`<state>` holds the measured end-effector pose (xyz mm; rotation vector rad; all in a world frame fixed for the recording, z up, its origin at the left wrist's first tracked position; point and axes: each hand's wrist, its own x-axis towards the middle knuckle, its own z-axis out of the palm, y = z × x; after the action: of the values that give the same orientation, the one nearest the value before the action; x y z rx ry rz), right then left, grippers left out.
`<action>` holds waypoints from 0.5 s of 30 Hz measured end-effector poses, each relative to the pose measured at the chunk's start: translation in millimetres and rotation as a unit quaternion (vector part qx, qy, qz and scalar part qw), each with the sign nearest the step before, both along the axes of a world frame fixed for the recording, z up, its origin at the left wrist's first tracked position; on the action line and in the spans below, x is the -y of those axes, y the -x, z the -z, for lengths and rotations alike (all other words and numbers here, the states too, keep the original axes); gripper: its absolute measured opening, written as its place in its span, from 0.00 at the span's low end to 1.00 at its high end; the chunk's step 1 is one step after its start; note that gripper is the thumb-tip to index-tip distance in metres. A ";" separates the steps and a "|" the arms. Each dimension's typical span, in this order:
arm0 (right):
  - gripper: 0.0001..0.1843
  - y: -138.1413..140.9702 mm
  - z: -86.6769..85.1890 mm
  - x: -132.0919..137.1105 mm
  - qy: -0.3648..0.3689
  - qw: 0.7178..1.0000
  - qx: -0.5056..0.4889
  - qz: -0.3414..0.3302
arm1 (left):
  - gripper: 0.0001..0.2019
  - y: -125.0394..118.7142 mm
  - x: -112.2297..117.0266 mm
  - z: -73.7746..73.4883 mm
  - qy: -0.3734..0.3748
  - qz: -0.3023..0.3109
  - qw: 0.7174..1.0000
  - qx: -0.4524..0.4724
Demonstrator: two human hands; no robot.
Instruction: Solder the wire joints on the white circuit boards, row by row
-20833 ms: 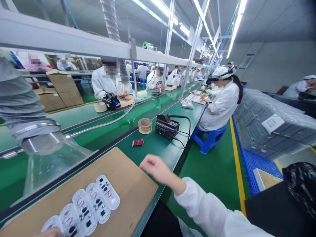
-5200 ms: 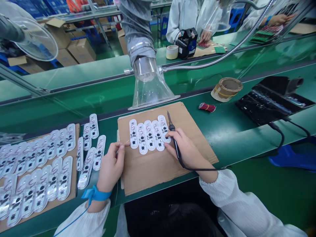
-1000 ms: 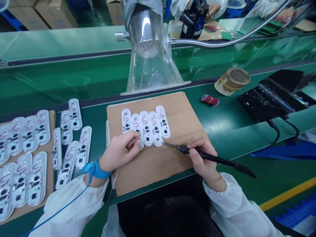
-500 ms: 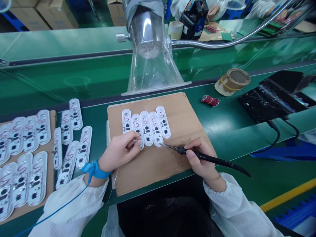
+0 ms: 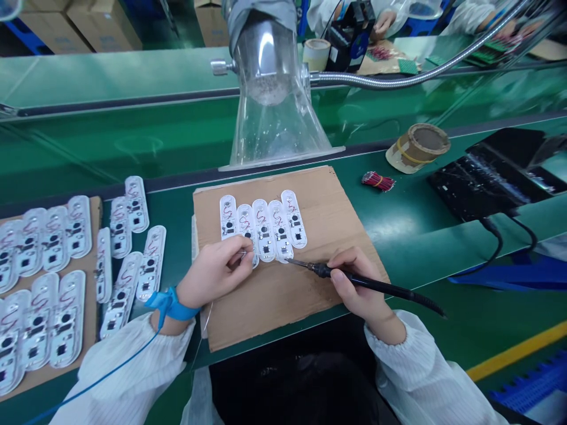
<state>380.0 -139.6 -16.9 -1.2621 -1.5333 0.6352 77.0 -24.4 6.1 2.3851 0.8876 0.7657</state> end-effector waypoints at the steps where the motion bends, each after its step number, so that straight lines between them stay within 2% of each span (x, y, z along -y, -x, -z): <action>1: 0.02 0.1 -0.5 0.1 -0.003 1.000 -0.003 0.002 | 0.06 0.3 -0.1 -0.3 0.003 0.000 1.000 0.002; 10: 0.04 -1.1 0.7 -0.4 0.001 1.000 -0.011 -0.005 | 0.06 0.0 -0.3 -1.4 0.008 0.008 1.000 0.005; 15: 0.07 3.7 3.6 -1.8 0.002 0.996 -0.086 0.010 | 0.05 11.3 -2.9 -1.3 0.038 -0.057 0.998 0.017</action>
<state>376.3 -137.8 -20.5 -1.1927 -1.3766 0.7139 65.6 -21.5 7.4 2.2657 1.0268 0.7980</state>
